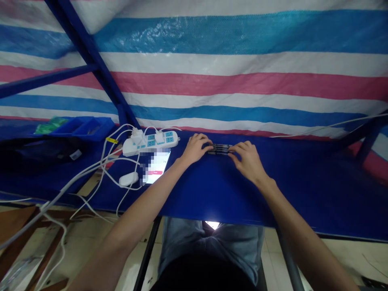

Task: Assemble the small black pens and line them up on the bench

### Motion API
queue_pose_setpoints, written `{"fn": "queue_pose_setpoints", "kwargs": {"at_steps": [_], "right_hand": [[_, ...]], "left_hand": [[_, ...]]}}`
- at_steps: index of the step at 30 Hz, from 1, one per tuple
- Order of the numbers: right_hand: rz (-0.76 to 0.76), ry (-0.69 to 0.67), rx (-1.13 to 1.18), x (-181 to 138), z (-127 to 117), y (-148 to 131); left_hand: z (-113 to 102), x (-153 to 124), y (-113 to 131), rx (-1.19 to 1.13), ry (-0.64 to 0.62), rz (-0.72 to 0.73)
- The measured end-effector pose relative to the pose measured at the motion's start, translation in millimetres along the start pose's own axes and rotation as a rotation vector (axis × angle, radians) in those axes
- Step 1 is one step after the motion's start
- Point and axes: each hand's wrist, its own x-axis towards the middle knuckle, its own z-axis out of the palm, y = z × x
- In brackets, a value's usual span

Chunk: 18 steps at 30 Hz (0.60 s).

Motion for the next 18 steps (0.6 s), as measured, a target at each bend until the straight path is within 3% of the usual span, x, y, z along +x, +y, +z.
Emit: {"fn": "queue_pose_setpoints", "kwargs": {"at_steps": [4,7,10,13,14,16,18], "right_hand": [[-0.071,-0.063,-0.069,15.2,20.8,16.3],[-0.117,0.003,0.020,-3.8,11.4,-18.6],[-0.353,-0.068,0.039,-68.0,11.4,-78.9],[-0.710,-0.227,0.216,-153.6,39.9,-120.2],[-0.732,-0.337,0.228,-177.4,53.4,-122.7],[-0.564,-0.527,0.200,-208.1,79.3,-109.8],[-0.221,-0.689,0.153,-216.2,96.6,-81.0]], "left_hand": [[-3.2,-14.9,10.2,0.082,-0.047,0.153],[0.7,-16.4,9.9,0.093,-0.045,0.183],[4.0,-14.9,9.7,0.119,-0.029,0.186],[4.6,-14.2,11.2,0.152,-0.031,0.198],[4.6,-14.4,11.7,0.156,-0.034,0.206],[4.7,-15.2,12.1,0.160,-0.036,0.222],[5.5,-16.3,11.6,0.172,-0.036,0.234]]}}
